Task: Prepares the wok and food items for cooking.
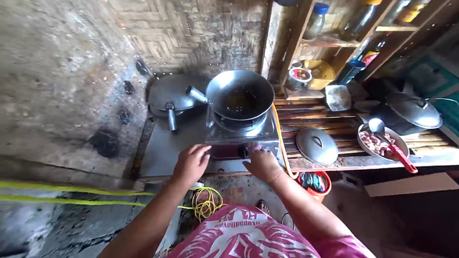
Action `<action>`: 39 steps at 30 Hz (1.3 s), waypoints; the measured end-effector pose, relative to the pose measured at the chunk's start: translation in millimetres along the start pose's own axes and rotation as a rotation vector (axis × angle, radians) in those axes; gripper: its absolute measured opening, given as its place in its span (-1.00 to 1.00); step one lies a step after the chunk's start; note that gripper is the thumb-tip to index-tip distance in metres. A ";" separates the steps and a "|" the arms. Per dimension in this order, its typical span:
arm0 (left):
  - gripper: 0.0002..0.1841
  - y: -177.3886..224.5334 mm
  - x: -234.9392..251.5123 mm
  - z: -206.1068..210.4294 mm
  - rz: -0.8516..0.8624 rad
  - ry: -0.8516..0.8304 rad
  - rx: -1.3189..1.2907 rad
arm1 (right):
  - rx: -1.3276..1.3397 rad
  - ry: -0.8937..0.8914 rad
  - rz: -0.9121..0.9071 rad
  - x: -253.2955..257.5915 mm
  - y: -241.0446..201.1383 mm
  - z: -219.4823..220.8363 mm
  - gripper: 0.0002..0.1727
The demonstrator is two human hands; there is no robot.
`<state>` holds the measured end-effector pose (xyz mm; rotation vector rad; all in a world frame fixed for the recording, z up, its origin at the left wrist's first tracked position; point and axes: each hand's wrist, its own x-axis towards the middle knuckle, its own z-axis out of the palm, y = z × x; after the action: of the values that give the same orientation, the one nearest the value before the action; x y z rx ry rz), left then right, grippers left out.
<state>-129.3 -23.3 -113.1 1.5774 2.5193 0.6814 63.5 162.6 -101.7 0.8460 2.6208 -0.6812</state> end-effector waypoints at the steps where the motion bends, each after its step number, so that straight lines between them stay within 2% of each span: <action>1: -0.65 5.0 8.2 -1.2 0.075 -0.015 0.089 | -0.032 -0.031 0.031 3.3 -10.6 6.0 -0.38; 3: -0.61 11.5 20.1 0.7 0.187 -0.023 0.218 | -0.057 -0.024 0.090 8.0 -24.4 17.1 -0.44; 7: -0.48 16.8 40.4 1.1 0.155 -0.231 0.346 | -0.076 0.009 0.267 7.4 -44.7 12.8 -0.43; 10: -0.47 11.0 45.9 6.0 0.183 -0.299 0.366 | -0.071 -0.042 0.358 10.2 -59.2 2.5 -0.46; 15: -0.42 3.6 49.1 6.9 0.239 -0.325 0.375 | -0.097 -0.160 0.463 23.2 -89.1 -6.5 -0.59; 20: -0.46 -4.8 49.4 9.2 0.318 -0.269 0.383 | -0.081 -0.125 0.609 44.2 -108.3 1.1 -0.60; 26: -0.44 -5.6 48.6 5.2 0.320 -0.288 0.406 | -0.325 0.000 0.572 53.5 -110.5 31.2 -0.63; 31: -0.40 0.1 47.1 3.0 0.307 -0.305 0.448 | -0.377 0.083 0.550 50.2 -105.5 40.8 -0.64; 35: -0.38 4.2 47.8 0.9 0.292 -0.338 0.504 | -0.756 0.039 0.489 54.3 -102.9 54.5 -0.66; 37: -0.38 4.6 47.5 0.4 0.322 -0.326 0.523 | -0.715 0.041 0.476 54.6 -101.3 55.8 -0.64; 39: -0.37 5.7 47.1 -0.2 0.337 -0.319 0.539 | -0.486 0.108 0.493 47.2 -99.1 50.7 -0.61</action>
<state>-146.4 19.9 -103.2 2.0993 2.3270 -0.2568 -26.9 87.3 -129.9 1.3097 2.3513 0.1292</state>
